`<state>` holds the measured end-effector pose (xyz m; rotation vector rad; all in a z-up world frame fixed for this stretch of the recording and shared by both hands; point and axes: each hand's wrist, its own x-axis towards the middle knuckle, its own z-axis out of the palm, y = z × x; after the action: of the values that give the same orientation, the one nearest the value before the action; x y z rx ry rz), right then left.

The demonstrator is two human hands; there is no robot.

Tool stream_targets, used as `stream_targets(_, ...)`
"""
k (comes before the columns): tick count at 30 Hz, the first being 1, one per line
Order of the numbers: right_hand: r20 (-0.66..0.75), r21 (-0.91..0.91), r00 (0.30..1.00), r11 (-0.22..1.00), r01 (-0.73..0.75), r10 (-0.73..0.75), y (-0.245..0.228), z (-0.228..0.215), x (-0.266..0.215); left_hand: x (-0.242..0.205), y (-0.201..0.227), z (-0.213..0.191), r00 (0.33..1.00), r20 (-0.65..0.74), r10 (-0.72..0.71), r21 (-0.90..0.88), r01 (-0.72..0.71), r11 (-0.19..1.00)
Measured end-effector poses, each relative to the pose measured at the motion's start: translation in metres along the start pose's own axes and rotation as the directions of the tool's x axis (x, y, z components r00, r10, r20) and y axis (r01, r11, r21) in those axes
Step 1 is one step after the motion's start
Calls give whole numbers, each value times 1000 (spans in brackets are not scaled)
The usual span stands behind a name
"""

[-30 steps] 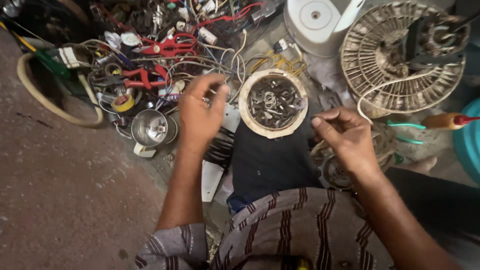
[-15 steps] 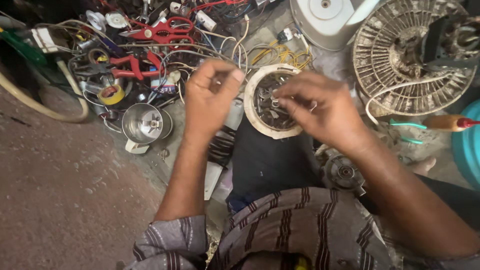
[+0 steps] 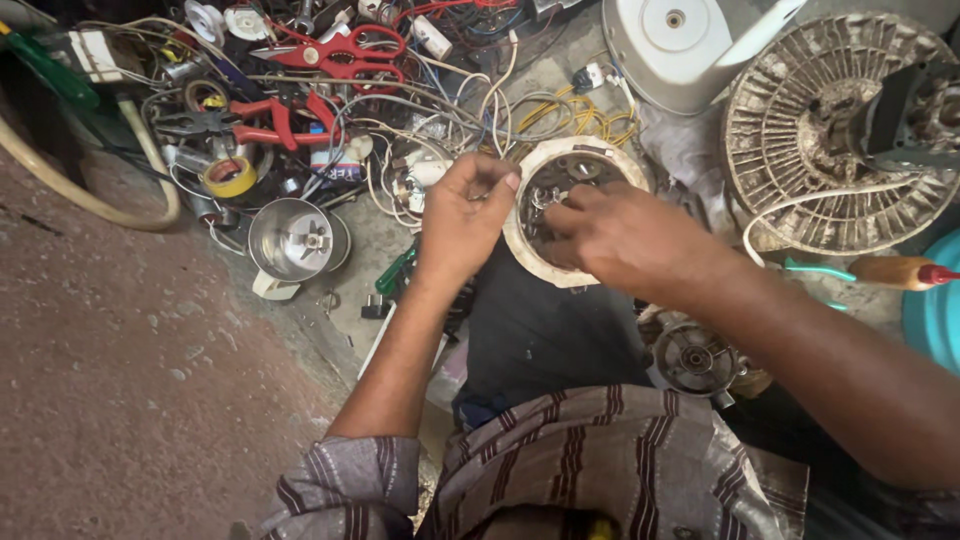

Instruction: The person sorts through small metal parts in a bowl and then picks up a fan motor assembly. They manipulate the motor housing and internal components with their hands, appearing to inspect or adjust the mechanism.

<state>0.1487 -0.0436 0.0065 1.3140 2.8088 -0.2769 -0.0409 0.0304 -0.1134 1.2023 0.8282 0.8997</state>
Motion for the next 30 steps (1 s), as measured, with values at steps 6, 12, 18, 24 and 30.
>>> stream_targets(6, 68, -42, 998, 999, -6, 9, -2, -4, 5, -1, -3, 2, 1000, 0, 20, 46, -20, 999)
stream_targets(12, -24, 168, 996, 983, -79, 84, 12, 7, 9, -1, 1, 2, 1000, 5, 14, 29, -14, 999)
stream_targets(18, 20, 256, 992, 959, -124, 123, 15, 6, 6, 0, 2, 2, 999, 18, 36, 45, -37, 998)
stream_targets(24, 63, 96, 996, 993, -73, 67, 6, 4, 8, 0, -3, 1, 999, 7, 49, 70, -49, 996)
stream_targets(30, 120, -68, 993, 998, 3, 5, -9, -3, 14, -1, -8, 1, 999, -9, 35, 101, -34, 994)
